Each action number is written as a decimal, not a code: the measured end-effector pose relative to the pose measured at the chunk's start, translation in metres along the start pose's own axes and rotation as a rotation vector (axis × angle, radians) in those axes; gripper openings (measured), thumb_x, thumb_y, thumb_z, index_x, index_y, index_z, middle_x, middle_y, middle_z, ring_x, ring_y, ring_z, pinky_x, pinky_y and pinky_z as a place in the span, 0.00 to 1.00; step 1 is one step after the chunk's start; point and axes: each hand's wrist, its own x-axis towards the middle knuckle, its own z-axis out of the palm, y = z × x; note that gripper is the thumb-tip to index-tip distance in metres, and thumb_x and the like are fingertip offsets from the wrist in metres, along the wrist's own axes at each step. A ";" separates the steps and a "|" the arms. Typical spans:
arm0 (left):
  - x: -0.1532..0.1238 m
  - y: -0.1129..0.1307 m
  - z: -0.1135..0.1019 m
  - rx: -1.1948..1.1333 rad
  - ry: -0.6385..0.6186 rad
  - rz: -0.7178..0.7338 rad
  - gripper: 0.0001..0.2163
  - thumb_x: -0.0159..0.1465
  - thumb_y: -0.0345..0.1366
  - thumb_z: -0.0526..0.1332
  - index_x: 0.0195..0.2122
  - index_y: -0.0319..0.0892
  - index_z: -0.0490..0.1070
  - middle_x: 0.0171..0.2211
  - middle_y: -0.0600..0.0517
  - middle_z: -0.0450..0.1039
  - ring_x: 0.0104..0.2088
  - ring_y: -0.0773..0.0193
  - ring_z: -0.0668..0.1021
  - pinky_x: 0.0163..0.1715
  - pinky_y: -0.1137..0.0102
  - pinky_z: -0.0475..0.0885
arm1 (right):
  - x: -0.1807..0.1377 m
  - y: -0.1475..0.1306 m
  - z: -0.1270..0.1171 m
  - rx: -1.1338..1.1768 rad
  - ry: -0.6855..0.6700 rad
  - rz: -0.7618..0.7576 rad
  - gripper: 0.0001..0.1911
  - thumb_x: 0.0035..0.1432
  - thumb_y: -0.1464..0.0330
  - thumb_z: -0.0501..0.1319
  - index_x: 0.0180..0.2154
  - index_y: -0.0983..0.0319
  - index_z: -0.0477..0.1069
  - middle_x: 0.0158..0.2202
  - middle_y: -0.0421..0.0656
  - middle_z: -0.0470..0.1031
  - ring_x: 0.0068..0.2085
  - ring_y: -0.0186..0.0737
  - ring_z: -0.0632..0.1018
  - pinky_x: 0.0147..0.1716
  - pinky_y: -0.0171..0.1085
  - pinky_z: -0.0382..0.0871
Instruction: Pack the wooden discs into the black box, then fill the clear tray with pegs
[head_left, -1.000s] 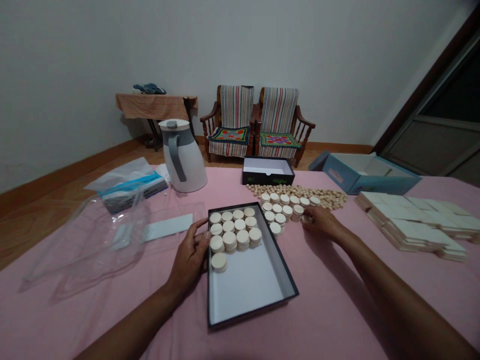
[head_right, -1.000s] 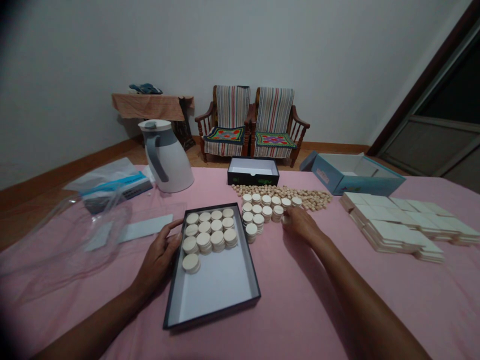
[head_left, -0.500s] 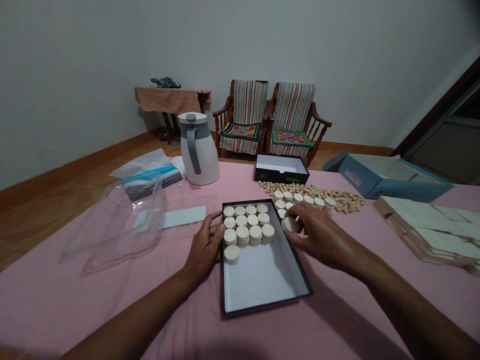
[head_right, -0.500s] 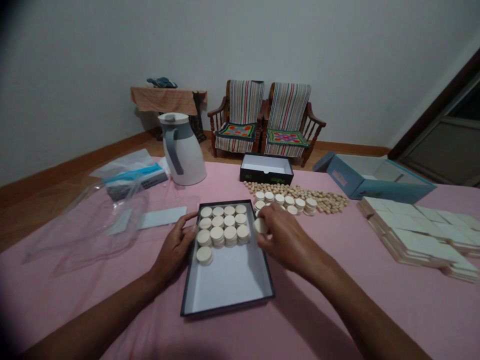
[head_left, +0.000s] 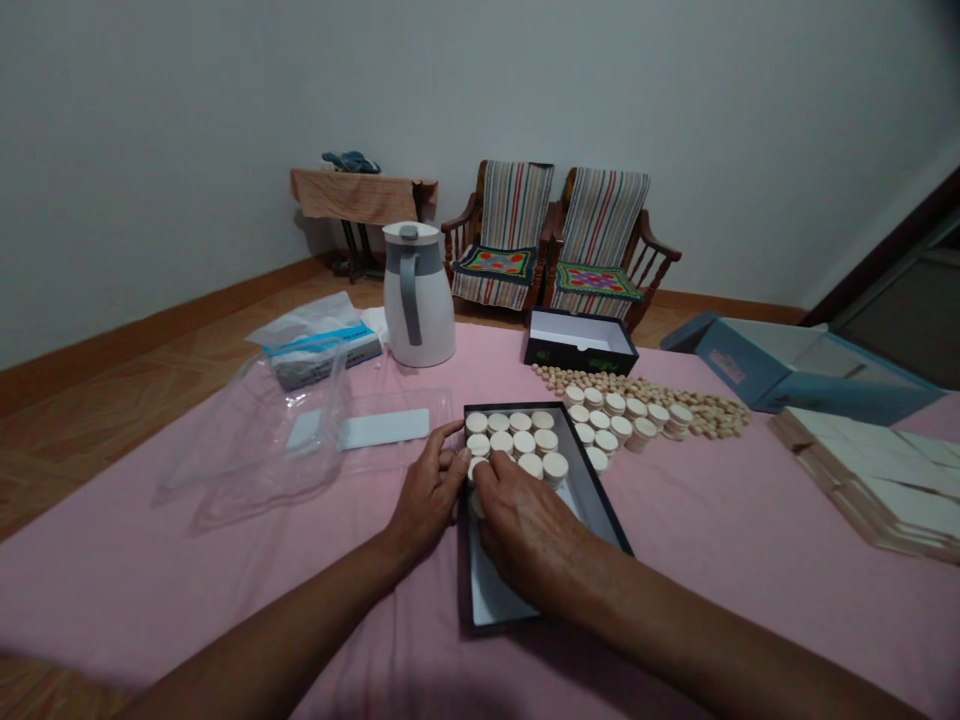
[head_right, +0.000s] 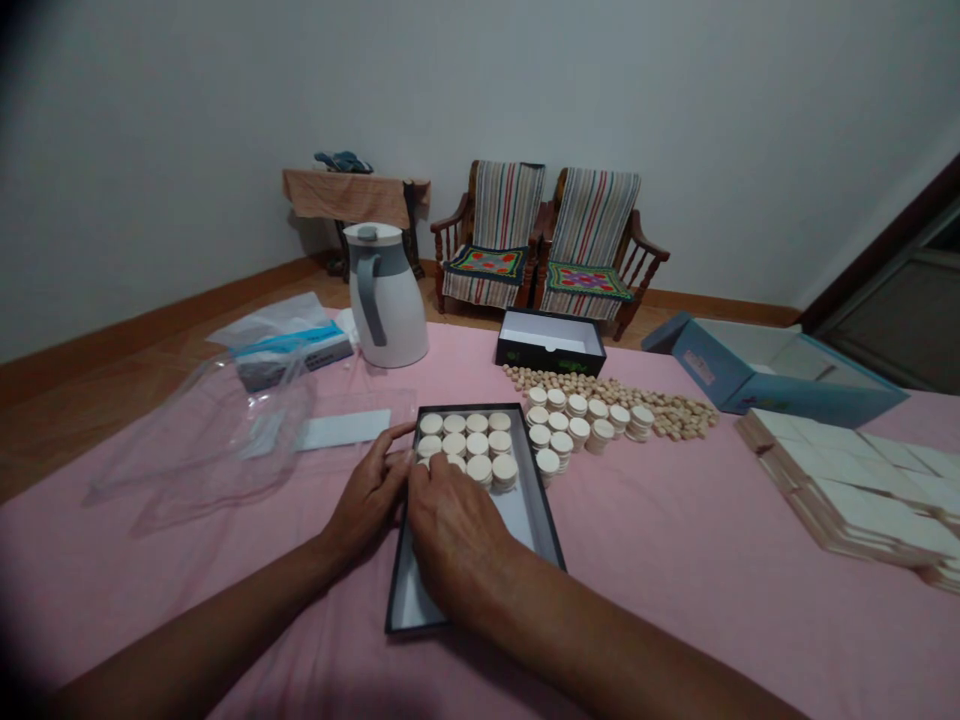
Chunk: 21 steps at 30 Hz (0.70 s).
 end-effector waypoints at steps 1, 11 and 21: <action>0.000 0.000 0.000 -0.005 -0.003 -0.005 0.23 0.65 0.48 0.53 0.58 0.43 0.56 0.23 0.59 0.67 0.13 0.74 0.65 0.11 0.80 0.60 | 0.000 0.001 0.002 -0.004 0.006 0.003 0.16 0.53 0.81 0.50 0.45 0.67 0.62 0.41 0.51 0.67 0.38 0.41 0.70 0.35 0.38 0.65; -0.001 0.002 0.001 -0.016 0.001 0.001 0.23 0.65 0.48 0.53 0.57 0.43 0.57 0.24 0.58 0.68 0.14 0.74 0.65 0.11 0.79 0.60 | -0.012 0.014 -0.004 0.076 0.012 0.088 0.12 0.55 0.79 0.52 0.41 0.64 0.64 0.40 0.47 0.68 0.37 0.39 0.71 0.32 0.35 0.61; 0.000 0.000 0.001 -0.018 0.005 -0.002 0.24 0.64 0.48 0.54 0.58 0.42 0.56 0.24 0.56 0.69 0.15 0.73 0.66 0.12 0.80 0.60 | -0.020 0.023 0.004 -0.048 -0.148 0.027 0.11 0.51 0.79 0.54 0.33 0.65 0.74 0.34 0.48 0.74 0.37 0.41 0.72 0.37 0.38 0.60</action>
